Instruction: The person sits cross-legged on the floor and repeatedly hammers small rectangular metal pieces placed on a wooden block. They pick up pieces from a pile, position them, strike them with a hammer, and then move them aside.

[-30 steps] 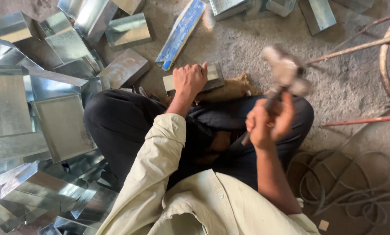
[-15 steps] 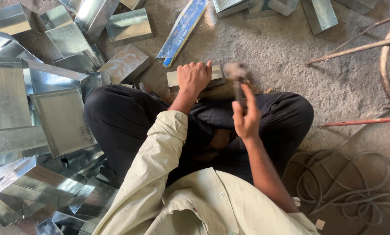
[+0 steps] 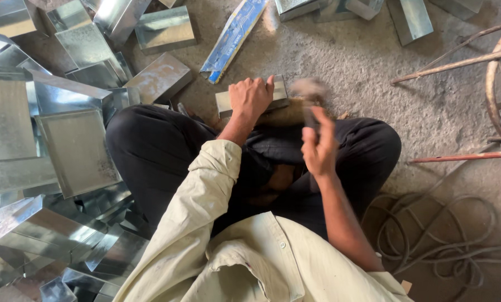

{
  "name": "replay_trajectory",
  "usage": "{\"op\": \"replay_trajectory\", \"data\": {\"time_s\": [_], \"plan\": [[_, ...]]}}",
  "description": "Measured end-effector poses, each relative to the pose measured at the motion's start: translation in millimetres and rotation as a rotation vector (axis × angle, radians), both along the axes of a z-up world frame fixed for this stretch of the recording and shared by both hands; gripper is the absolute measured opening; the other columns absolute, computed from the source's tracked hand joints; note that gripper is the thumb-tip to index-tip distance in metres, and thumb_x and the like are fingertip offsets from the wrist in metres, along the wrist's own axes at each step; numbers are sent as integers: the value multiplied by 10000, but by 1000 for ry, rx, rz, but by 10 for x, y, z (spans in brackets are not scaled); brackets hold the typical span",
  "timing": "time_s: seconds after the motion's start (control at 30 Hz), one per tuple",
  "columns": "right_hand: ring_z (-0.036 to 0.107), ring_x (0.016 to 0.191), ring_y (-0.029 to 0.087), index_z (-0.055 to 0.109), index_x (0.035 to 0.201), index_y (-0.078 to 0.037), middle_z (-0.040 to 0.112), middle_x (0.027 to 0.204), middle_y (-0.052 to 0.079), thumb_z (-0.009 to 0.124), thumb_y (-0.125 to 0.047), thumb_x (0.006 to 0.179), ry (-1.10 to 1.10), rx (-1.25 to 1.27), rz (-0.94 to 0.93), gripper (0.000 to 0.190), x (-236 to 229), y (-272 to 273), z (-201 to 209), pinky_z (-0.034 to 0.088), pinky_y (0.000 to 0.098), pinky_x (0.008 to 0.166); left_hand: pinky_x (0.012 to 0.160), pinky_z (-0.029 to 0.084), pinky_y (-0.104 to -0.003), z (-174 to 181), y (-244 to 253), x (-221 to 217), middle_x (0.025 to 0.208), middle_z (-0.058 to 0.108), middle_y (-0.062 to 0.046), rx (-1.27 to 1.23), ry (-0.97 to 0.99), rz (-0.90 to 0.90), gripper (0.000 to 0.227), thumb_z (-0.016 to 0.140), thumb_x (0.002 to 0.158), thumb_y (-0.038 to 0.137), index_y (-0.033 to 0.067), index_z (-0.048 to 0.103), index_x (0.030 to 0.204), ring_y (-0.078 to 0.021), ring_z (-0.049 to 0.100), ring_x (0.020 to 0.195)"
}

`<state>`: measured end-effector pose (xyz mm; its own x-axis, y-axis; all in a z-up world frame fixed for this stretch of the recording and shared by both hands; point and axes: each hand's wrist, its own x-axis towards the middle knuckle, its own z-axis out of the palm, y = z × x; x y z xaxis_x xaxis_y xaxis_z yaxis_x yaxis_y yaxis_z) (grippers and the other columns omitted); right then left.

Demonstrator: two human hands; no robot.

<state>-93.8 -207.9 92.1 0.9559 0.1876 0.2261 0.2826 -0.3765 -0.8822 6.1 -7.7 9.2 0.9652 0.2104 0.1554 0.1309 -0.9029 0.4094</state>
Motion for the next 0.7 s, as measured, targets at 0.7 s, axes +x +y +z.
{"op": "replay_trajectory", "data": {"time_s": [0.7], "plan": [[498, 463, 116, 251, 1496, -267, 597, 870, 104, 457, -184, 1156, -478, 371, -70, 406, 24, -60, 169, 426, 255, 449, 537, 497, -487, 13, 52, 52, 606, 676, -164, -29, 40, 34, 583, 551, 972, 519, 91, 745, 628, -361, 688, 577]]}}
